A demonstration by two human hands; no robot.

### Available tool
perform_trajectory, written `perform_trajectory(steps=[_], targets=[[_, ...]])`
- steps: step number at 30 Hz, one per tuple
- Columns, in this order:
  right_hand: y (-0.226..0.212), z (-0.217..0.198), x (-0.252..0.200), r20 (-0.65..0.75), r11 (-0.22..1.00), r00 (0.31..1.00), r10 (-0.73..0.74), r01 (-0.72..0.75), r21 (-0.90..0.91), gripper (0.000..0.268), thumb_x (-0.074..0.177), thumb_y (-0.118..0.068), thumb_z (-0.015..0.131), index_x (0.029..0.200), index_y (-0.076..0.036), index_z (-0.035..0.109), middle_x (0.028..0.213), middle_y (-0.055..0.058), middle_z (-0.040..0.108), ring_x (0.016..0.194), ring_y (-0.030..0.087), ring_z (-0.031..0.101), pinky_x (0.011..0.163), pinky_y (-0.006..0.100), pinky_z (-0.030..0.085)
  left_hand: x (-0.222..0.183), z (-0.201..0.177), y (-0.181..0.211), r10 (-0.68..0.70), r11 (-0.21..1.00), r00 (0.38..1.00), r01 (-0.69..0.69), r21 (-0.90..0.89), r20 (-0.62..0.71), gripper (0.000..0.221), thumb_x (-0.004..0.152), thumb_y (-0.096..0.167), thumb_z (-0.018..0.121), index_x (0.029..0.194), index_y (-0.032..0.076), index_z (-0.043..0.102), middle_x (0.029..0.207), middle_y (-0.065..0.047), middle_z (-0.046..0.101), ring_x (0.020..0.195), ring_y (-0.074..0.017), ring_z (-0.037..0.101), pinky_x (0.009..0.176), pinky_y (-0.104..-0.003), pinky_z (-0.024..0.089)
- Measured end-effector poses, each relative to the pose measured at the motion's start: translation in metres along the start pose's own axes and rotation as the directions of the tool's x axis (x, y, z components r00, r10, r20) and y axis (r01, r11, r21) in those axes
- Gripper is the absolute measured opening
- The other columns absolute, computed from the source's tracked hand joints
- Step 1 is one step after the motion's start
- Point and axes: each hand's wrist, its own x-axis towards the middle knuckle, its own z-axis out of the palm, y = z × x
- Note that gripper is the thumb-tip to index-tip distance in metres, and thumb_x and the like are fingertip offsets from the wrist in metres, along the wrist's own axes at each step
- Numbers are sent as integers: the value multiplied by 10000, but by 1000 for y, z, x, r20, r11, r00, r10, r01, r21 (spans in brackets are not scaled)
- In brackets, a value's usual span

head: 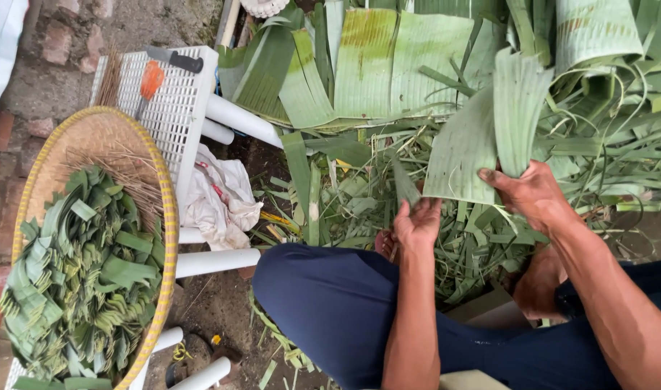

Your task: Scoring and tearing banana leaves into strips for further use.

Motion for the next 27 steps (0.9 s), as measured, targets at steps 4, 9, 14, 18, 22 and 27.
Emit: perform_trajectory(steps=[4,9,14,18,22,27], targets=[[-52,-3,-11,12,999,1000,-24,25,-45,326,1019,-243,747,868,-15,568,650,100,507,484,221,436,403,394,415,-43,70,-12,86,977,987,-110,181,133,471,1112,154,354,1554,-5,381,1378,-344,607,1233,-434,652,1004,-696,500],[-160,6,-20,-146,963,986,-83,42,-266,608,1095,-433,698,998,159,603,519,98,431,402,257,450,1177,614,351,-67,200,-32,217,567,921,-388,727,323,712,1020,132,515,1591,18,106,1651,-231,275,707,-216,697,849,-416,678],[-204,26,27,-146,971,969,-198,173,-166,695,1104,-399,715,1351,79,275,736,54,600,548,161,540,626,317,495,-81,297,-33,260,381,853,-521,764,452,803,934,153,565,1580,4,111,1463,-277,454,750,-254,567,918,-449,514],[-185,55,57,-97,977,990,-100,80,-198,1028,1017,-596,594,1559,167,170,712,90,519,582,165,512,710,409,589,-37,312,9,339,386,821,-566,728,459,508,872,17,639,1294,-74,370,1648,-217,255,1528,-433,281,1208,-717,200],[-96,55,84,4,937,937,-348,348,-16,563,1093,-457,631,720,-37,587,495,64,492,355,83,362,399,196,347,140,222,149,399,345,755,-649,678,520,527,1011,31,610,1505,44,425,1461,-303,511,1323,-484,530,1079,-710,448],[9,48,129,260,905,953,154,-242,350,366,1075,-303,609,828,-33,613,559,-31,480,359,24,347,337,206,358,176,108,168,666,-380,671,-72,922,327,995,879,680,671,1503,-32,366,1476,-309,440,1382,-425,496,1107,-604,468]])
